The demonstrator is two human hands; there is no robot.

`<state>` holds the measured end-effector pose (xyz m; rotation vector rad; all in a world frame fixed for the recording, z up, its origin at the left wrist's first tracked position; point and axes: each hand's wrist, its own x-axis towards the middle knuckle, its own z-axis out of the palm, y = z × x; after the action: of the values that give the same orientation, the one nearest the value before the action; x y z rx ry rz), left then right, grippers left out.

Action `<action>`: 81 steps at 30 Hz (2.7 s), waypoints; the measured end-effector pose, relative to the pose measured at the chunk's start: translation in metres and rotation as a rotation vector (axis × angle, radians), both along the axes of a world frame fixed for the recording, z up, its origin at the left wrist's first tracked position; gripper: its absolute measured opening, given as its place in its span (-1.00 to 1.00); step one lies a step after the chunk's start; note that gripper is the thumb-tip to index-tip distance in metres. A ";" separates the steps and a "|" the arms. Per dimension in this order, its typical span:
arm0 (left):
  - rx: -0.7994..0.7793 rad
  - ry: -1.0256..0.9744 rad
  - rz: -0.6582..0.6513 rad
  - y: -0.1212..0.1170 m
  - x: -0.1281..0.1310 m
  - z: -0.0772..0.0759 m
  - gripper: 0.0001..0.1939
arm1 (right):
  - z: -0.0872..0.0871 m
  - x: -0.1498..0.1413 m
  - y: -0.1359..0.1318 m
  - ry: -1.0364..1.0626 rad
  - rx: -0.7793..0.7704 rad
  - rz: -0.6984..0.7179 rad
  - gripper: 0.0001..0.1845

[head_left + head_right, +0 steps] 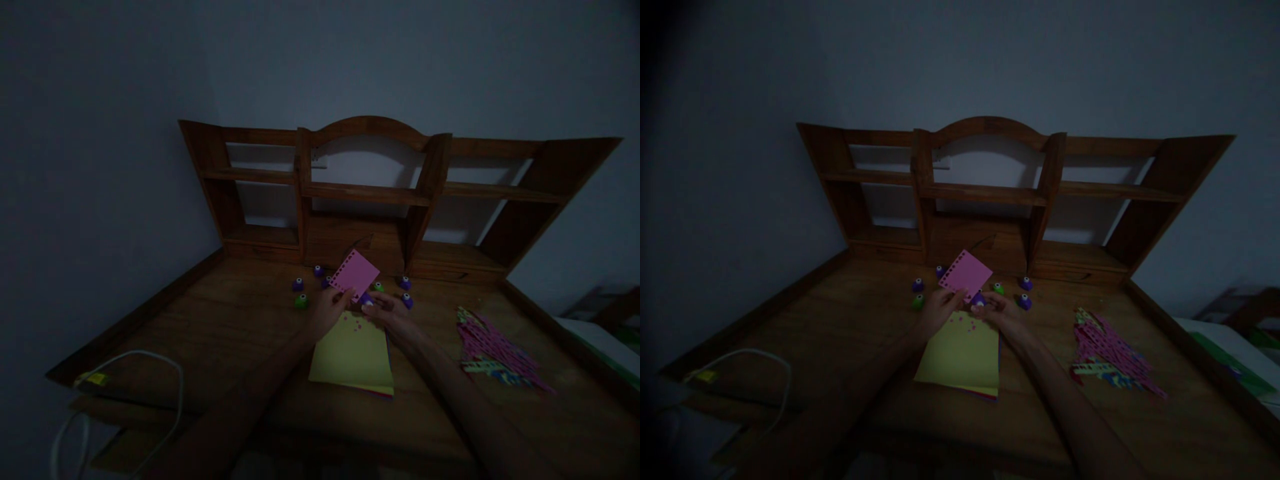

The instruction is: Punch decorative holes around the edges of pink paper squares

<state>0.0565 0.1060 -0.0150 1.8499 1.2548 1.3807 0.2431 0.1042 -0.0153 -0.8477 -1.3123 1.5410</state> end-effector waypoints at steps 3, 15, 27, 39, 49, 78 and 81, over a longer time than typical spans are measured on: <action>0.004 0.002 0.013 0.000 0.000 0.000 -0.58 | 0.000 0.000 -0.001 0.002 0.006 -0.014 -0.60; -0.030 0.045 -0.024 0.002 0.000 -0.004 -0.54 | 0.003 0.000 -0.003 -0.030 0.021 -0.017 -0.67; -0.132 -0.029 -0.113 0.004 -0.002 -0.009 -0.48 | -0.003 -0.002 0.002 0.004 -0.005 -0.016 -0.70; -0.168 -0.025 -0.204 0.001 -0.001 -0.004 -0.46 | 0.004 -0.006 -0.003 0.057 -0.041 0.068 -0.71; -0.204 -0.078 -0.262 -0.002 0.001 0.001 -0.44 | 0.004 -0.007 -0.005 0.083 -0.022 0.093 -0.76; -0.131 0.009 -0.211 -0.006 0.002 0.001 -0.48 | 0.009 -0.008 -0.011 0.073 -0.012 0.025 -0.69; -0.079 0.060 -0.098 -0.002 0.000 -0.003 -0.49 | 0.001 -0.009 -0.008 -0.001 -0.007 0.028 -0.66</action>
<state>0.0565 0.1041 -0.0182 1.8849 1.2133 1.2149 0.2338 0.0961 -0.0144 -0.8382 -1.3252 1.5680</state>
